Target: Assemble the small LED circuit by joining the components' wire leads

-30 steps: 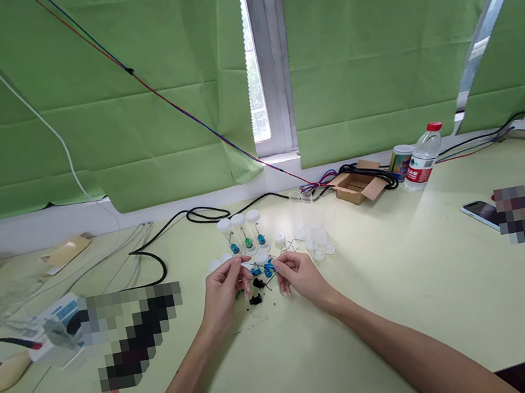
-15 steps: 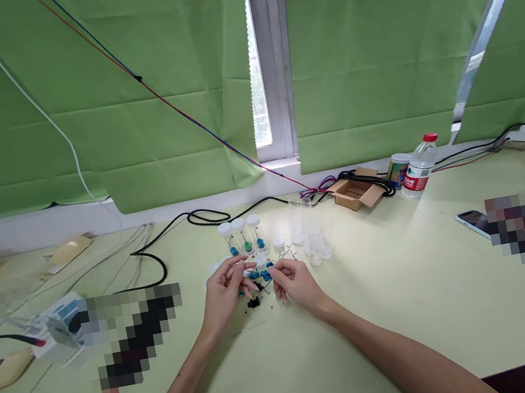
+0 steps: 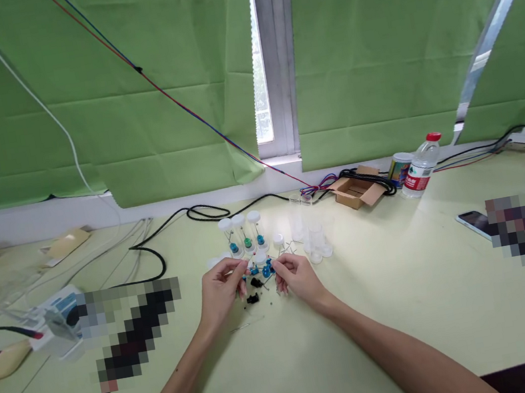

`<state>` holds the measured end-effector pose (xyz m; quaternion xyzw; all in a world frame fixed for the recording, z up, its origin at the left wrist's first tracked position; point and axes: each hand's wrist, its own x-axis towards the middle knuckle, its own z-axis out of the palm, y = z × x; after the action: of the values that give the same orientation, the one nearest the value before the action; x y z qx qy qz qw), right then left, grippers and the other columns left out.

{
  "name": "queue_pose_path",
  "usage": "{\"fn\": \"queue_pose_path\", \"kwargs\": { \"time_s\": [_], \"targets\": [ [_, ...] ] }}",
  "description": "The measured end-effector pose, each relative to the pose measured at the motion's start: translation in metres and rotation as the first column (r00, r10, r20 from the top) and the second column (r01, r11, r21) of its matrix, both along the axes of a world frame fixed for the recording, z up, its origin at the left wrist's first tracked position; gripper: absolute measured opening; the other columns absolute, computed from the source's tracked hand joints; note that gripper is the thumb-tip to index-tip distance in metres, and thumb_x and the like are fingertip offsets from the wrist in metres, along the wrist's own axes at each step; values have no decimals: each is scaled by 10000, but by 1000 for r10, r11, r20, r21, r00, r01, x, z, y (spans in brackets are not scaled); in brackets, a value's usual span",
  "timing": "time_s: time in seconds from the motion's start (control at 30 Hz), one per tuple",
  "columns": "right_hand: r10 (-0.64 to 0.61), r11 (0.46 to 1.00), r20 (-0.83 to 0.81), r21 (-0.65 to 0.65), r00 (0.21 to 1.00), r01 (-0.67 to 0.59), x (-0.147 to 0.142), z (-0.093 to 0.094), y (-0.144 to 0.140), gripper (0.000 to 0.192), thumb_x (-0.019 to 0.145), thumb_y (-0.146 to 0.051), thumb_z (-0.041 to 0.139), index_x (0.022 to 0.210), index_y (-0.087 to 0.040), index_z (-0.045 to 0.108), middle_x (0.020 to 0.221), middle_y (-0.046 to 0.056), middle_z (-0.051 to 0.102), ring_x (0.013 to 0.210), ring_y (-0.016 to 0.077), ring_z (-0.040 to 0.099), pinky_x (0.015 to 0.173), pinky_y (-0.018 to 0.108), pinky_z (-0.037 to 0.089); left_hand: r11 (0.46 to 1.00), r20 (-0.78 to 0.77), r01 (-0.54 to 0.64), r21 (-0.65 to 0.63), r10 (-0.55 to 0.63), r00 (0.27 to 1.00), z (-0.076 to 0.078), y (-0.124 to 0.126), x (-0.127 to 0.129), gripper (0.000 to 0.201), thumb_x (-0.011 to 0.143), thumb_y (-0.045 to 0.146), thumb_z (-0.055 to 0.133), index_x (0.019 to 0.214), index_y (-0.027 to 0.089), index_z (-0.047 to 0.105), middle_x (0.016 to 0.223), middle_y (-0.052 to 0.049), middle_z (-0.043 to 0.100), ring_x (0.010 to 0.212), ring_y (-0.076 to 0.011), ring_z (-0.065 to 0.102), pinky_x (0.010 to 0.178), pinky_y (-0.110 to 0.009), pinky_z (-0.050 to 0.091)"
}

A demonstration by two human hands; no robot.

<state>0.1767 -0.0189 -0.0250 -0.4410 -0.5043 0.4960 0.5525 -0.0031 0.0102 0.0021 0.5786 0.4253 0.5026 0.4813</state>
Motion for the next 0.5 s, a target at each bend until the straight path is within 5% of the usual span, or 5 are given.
{"fn": "queue_pose_path", "kwargs": {
  "time_s": [0.27, 0.5],
  "targets": [
    [-5, 1000, -6, 7, 1000, 5, -1, 5, -3, 398, 822, -556, 645, 728, -173, 593, 552, -20, 566, 443, 110, 530, 440, 237, 427, 968, 269, 115, -221, -53, 962, 10, -3, 3, 349, 796, 491, 675, 737, 148, 645, 516, 28, 559, 332, -43, 382, 349, -189, 301],
    [-15, 1000, -9, -2, 1000, 15, -2, 4, -4, 420, 805, -585, 647, 727, -175, 598, 568, -14, 578, 449, 118, 536, 444, 246, 430, 921, 408, 288, -263, -165, 898, 13, -2, 0, 351, 767, 476, 718, 770, 133, 640, 605, -2, 593, 460, -72, 504, 423, -189, 401]
  ]
}}
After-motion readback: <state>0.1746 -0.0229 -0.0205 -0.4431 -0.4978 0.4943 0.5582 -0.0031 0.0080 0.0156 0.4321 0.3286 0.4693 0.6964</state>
